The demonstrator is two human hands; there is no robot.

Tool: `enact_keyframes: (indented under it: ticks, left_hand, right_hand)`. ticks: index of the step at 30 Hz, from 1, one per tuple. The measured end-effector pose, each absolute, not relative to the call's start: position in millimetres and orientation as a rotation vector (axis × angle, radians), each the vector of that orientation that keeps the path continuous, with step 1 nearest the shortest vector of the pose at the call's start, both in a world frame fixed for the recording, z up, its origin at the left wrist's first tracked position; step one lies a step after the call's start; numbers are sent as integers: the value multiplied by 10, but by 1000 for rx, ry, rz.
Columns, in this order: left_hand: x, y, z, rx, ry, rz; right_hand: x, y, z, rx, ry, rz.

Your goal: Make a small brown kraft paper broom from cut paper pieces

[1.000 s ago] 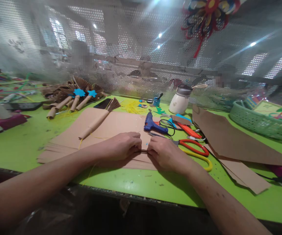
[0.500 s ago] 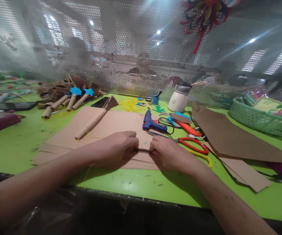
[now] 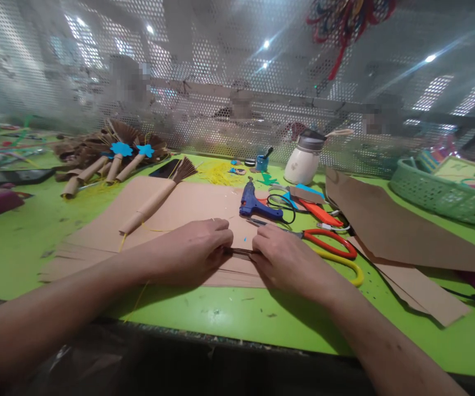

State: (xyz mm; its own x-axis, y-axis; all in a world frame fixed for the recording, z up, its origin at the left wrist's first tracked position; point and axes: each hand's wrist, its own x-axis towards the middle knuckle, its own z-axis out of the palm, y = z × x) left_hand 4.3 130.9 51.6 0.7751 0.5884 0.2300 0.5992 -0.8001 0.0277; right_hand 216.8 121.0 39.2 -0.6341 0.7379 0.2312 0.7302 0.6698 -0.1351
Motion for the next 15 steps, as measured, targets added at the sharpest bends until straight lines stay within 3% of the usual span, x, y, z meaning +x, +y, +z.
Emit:
enact_keyframes:
  ticks: [15]
  left_hand:
    - [90, 1309, 472, -2887, -952, -401]
  right_hand:
    - [2130, 1195, 311, -1111, -2599, 36]
